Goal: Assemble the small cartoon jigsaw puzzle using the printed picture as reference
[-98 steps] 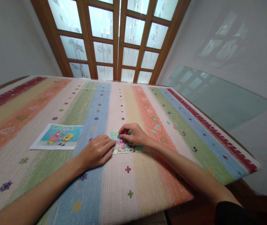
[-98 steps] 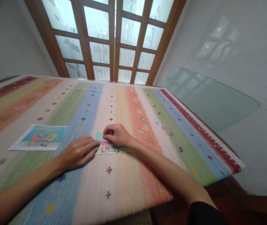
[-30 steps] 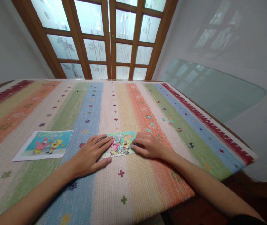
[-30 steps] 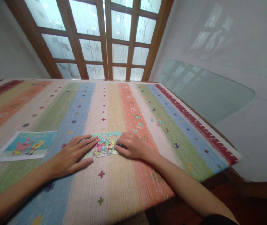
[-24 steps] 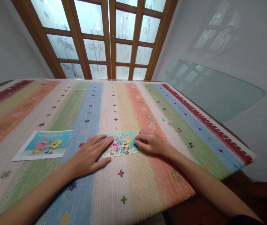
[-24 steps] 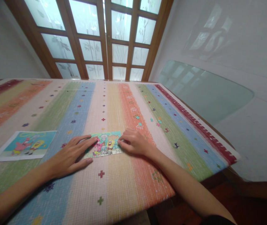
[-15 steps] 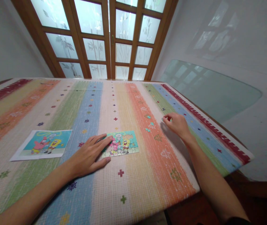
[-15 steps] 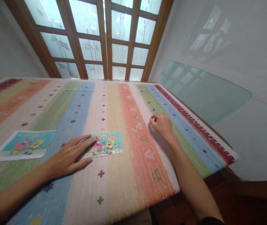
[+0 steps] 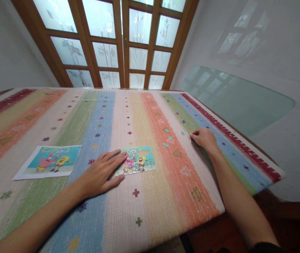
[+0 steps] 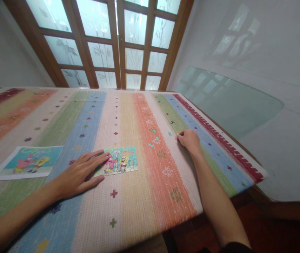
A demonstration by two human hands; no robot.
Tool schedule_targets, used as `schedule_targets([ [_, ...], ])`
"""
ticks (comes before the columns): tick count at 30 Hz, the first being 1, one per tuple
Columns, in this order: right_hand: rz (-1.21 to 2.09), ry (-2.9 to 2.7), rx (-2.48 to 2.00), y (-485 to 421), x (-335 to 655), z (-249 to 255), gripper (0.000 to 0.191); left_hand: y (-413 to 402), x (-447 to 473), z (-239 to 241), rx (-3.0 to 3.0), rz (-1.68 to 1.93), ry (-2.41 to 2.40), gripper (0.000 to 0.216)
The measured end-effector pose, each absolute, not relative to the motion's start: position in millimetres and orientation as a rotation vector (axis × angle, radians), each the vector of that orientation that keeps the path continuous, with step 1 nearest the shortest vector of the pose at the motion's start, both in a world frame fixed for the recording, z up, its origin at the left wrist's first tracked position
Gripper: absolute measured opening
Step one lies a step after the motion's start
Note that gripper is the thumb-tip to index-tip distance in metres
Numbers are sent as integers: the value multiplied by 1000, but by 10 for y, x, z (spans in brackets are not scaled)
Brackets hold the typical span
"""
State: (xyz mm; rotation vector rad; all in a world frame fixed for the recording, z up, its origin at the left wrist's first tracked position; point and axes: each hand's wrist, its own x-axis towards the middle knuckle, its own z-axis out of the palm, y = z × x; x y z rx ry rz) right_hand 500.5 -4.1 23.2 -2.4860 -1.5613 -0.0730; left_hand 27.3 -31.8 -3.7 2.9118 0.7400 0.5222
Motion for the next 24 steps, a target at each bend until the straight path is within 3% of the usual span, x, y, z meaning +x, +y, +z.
schedule_targets([
  [10, 121, -1527, -2304, 25, 5007, 280, 9, -322, 286, -60, 2928, 618, 750, 53],
  [19, 703, -1646, -1551, -13, 4390, 292, 26, -341, 314, 18, 2910, 601, 740, 44],
  [24, 855, -1885, -1310, -76, 3898, 222, 20, -346, 312, 22, 2902, 620, 735, 43],
])
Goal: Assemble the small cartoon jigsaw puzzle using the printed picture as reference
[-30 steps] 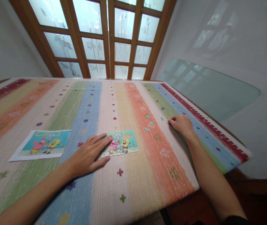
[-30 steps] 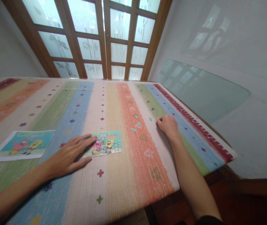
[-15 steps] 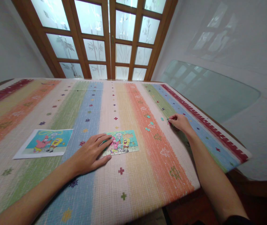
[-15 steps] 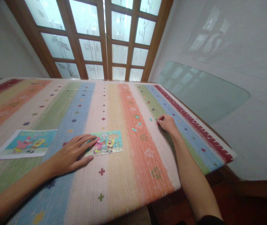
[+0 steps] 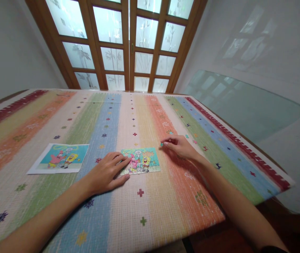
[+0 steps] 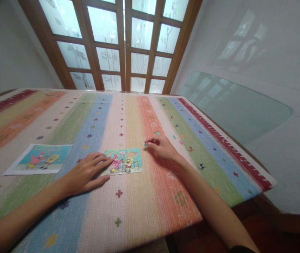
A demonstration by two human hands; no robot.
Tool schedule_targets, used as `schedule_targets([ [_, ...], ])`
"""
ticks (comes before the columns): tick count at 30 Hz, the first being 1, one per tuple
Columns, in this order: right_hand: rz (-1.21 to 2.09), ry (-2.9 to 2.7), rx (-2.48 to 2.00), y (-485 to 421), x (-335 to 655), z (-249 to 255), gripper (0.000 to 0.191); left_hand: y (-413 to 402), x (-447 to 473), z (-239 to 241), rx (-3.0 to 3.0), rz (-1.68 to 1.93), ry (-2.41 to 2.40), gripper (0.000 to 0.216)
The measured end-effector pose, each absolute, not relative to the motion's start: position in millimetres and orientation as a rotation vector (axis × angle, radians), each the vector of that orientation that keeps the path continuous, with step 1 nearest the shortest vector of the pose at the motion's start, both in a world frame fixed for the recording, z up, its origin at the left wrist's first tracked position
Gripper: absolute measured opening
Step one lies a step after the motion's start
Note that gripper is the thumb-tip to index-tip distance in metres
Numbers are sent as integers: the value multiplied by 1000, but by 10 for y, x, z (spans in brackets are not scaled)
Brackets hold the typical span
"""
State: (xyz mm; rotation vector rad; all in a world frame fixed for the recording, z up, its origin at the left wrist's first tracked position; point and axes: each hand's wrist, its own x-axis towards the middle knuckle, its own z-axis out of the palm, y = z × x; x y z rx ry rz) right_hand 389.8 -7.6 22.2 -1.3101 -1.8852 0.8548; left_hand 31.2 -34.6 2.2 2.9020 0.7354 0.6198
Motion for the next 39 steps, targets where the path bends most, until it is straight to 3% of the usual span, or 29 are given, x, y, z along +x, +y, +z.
schedule_targets([
  [11, 770, -2329, -1111, -98, 3307, 269, 16, -362, 328, 41, 2912, 630, 721, 40],
  [28, 636, -2424, -1096, -35, 3157, 216, 23, -367, 330, 19, 2946, 612, 732, 38],
  [39, 942, -2195, -1217, 2, 3348, 297, 13, -359, 328, 14, 2931, 643, 730, 38],
])
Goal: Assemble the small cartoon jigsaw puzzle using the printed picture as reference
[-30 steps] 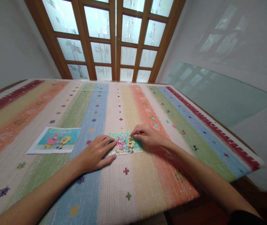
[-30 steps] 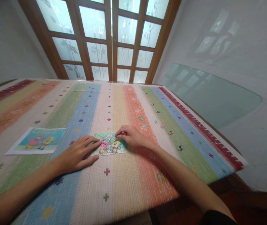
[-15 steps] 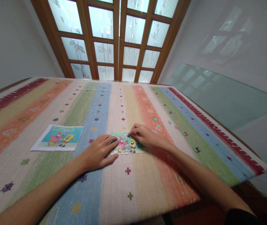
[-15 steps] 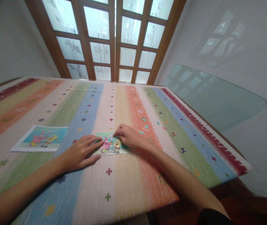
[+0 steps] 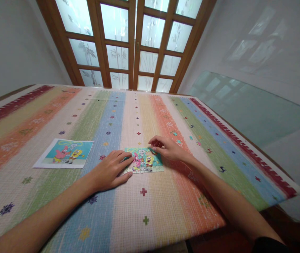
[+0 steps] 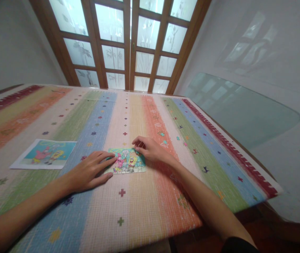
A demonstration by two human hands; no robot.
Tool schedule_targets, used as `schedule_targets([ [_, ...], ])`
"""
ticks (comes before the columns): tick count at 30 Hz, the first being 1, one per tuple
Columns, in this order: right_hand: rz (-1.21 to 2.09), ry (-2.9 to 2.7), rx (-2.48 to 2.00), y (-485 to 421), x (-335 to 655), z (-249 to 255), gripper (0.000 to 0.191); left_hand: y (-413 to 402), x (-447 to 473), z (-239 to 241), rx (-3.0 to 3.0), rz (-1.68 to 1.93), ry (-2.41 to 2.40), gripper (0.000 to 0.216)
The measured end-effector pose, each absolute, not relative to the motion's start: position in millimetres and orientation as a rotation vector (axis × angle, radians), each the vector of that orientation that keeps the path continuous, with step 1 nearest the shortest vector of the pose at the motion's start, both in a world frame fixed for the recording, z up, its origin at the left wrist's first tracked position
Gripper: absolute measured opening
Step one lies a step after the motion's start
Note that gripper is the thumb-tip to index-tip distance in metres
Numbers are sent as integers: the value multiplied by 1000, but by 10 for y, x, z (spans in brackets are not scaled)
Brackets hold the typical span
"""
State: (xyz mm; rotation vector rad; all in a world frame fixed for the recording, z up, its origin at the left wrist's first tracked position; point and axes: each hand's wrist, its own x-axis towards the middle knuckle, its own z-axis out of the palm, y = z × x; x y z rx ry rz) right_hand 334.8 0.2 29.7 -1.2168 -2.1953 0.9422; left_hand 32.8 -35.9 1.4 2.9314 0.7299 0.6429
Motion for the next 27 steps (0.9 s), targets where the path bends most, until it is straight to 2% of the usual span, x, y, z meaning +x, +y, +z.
schedule_targets([
  [17, 936, -2185, -1226, -78, 3336, 287, 10, -359, 331, 5, 2933, 631, 739, 38],
  [27, 596, -2405, -1104, -112, 3327, 245, 9, -361, 331, 17, 2936, 645, 721, 37],
])
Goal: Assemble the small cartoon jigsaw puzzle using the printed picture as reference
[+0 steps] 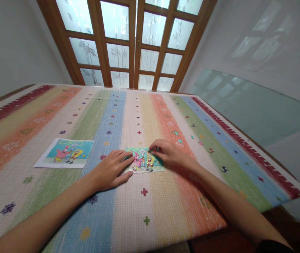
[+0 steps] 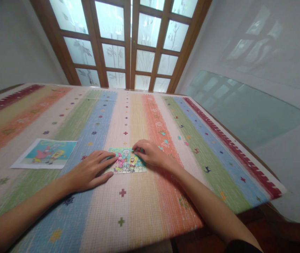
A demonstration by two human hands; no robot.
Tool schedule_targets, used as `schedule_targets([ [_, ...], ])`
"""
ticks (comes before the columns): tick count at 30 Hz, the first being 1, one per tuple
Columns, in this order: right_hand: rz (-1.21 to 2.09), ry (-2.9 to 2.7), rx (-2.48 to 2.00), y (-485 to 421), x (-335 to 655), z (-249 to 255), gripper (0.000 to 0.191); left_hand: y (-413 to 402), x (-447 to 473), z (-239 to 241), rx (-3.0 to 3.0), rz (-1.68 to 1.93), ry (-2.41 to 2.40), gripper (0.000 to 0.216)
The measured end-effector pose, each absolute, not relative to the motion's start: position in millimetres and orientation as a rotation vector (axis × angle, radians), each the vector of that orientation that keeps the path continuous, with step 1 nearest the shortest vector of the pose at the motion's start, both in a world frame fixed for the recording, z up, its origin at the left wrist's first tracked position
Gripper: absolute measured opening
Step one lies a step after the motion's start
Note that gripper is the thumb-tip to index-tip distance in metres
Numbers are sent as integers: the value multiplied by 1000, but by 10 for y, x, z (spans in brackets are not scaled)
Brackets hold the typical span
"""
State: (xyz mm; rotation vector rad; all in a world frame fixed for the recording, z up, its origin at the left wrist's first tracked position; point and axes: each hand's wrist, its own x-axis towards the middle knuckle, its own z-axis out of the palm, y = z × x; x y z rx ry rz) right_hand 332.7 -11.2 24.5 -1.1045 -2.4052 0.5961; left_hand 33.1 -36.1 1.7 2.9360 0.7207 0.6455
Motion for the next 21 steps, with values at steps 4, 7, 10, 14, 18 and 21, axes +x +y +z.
schedule_targets([
  [4, 486, -2457, -1043, -110, 3334, 222, 9, -361, 328, 12, 2928, 646, 728, 37],
  [7, 357, -2503, -1066, -100, 3339, 208, 8, -360, 325, 1, 2934, 637, 738, 37],
  [10, 248, -2538, -1085, -99, 3341, 196, 11, -359, 324, 0, 2925, 635, 740, 37],
  [14, 249, -2547, -1109, -105, 3341, 207, 14, -359, 328, 12, 2902, 640, 741, 38],
  [18, 258, -2575, -1154, -117, 3346, 250, 13, -362, 330, 22, 2896, 628, 748, 37],
  [21, 273, -2576, -1160, -130, 3346, 274, 12, -363, 329, 29, 2891, 636, 745, 37],
])
